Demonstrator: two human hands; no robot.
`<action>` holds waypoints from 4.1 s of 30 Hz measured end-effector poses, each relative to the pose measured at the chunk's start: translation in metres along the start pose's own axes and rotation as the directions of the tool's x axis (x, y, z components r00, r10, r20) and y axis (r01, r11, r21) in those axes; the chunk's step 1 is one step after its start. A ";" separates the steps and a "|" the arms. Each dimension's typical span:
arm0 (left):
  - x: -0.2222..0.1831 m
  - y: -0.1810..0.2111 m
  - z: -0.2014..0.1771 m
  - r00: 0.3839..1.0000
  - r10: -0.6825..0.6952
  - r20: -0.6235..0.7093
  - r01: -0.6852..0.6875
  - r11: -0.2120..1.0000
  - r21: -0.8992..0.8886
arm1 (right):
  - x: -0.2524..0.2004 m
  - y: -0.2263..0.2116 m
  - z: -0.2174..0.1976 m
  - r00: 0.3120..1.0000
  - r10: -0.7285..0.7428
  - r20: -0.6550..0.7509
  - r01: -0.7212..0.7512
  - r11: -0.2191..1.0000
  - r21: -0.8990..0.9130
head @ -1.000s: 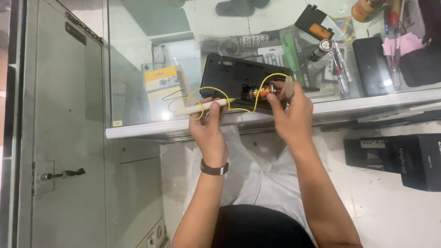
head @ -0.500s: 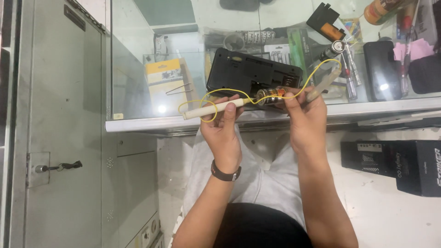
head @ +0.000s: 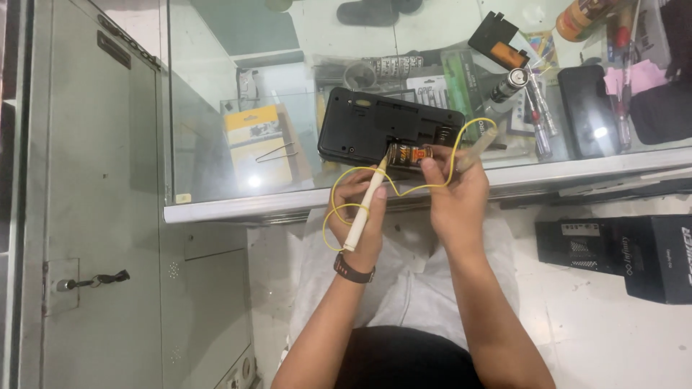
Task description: Testing an electronic device with a voltage probe and installing batteries
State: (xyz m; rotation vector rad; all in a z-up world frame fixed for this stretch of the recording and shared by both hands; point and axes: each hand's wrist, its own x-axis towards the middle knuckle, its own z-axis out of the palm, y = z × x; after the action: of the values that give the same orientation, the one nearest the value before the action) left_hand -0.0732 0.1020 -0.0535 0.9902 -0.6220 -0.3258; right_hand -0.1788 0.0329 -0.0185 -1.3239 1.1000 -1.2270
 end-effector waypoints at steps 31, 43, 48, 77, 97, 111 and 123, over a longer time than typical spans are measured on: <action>0.067 0.008 0.008 0.925 -0.374 -0.068 0.372 0.927 -0.037 | 0.034 -0.007 0.013 0.994 0.035 0.103 -0.033 0.999 -0.022; 0.088 0.025 0.004 0.876 -0.448 0.178 0.373 0.864 0.339 | 0.051 -0.031 0.013 0.960 0.039 0.278 0.065 0.933 -0.354; 0.113 0.002 -0.008 0.885 -0.364 0.292 0.077 0.730 0.679 | 0.068 -0.035 0.029 0.955 -0.010 0.296 0.201 0.756 -0.623; 0.087 0.001 0.003 0.931 -0.359 -0.058 0.362 0.899 0.245 | 0.110 -0.068 0.007 0.874 0.230 0.427 0.139 0.725 -0.674; 0.099 0.000 0.009 0.965 -0.262 0.014 0.244 0.915 0.321 | 0.115 -0.066 -0.003 0.820 0.113 0.562 0.281 0.775 -0.566; 0.085 0.027 0.010 0.989 -0.142 0.047 0.111 0.905 0.410 | 0.024 -0.024 -0.037 0.996 0.012 0.086 -0.004 0.996 -0.093; 0.102 0.042 0.022 0.612 -0.368 0.700 -0.460 0.554 0.694 | 0.028 0.021 -0.032 0.997 -0.003 0.082 0.005 1.000 -0.019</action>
State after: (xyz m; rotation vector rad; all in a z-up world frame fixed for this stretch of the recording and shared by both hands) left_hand -0.0079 0.0559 0.0258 1.7834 -1.7932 -0.4243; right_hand -0.2085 0.0000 -0.0366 -1.3799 1.0540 -1.1576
